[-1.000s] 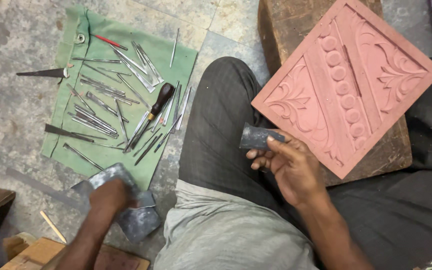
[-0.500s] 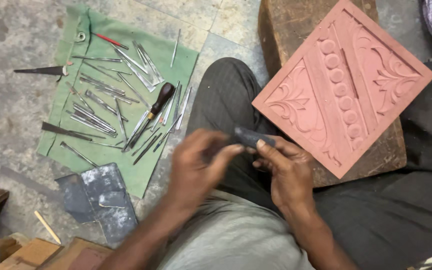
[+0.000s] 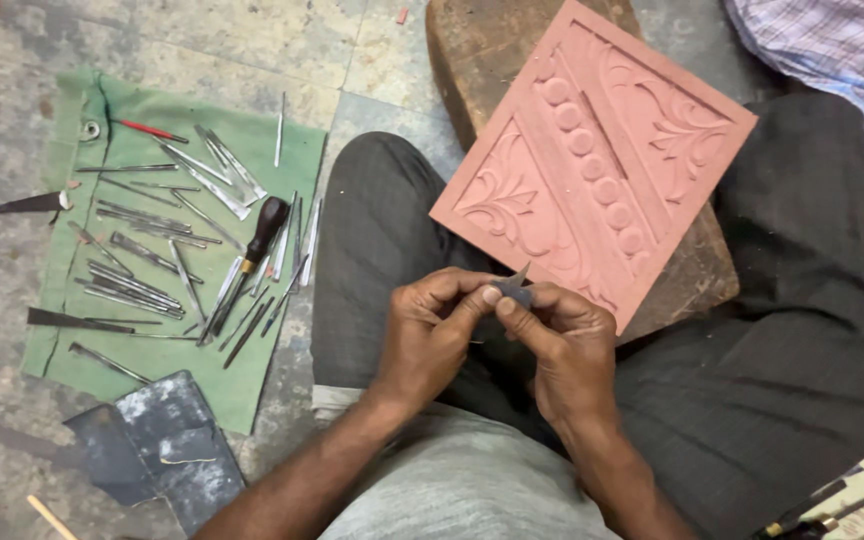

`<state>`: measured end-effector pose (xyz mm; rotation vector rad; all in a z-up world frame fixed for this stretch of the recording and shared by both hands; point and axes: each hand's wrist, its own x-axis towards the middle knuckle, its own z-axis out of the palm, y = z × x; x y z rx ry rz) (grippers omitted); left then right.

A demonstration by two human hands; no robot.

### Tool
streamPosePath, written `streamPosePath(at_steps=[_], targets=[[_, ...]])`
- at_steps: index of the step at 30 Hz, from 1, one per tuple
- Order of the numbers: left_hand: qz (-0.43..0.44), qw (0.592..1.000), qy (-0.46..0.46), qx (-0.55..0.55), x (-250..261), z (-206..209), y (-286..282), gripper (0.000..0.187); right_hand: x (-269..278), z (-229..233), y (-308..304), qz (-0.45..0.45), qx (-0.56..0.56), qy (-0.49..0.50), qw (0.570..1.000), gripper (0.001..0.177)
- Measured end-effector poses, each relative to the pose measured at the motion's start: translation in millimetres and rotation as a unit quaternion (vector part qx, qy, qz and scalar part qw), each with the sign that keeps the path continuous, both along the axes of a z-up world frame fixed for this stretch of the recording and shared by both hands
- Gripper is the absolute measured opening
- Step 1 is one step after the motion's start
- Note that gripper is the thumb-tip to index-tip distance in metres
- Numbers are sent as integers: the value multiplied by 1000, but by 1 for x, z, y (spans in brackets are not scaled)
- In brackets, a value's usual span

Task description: The person carves a floral pattern into a square wooden piece using small metal chisels and then sands the edges and details of the carving with sandpaper.

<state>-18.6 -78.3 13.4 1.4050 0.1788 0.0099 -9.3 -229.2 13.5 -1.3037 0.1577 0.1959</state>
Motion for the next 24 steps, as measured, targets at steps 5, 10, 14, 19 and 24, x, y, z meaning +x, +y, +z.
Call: streamPosePath(at_steps=[5, 10, 14, 19, 24], targets=[[19, 998, -10, 56, 7, -4, -23, 11, 2, 2, -12, -58, -82, 27, 995, 16], [-35, 999, -34, 12, 27, -9, -36, 9, 6, -11, -29, -96, -25, -11, 995, 6], [-80, 996, 26, -40, 34, -18, -45, 8, 14, -22, -46, -125, 16, -1, 992, 7], [-100, 983, -44, 147, 40, -26, -50, 4, 25, -28, -49, -97, -17, 41, 994, 3], [-129, 956, -155, 215, 64, -22, -42, 10, 32, -29, -58, -86, -81, -34, 992, 4]])
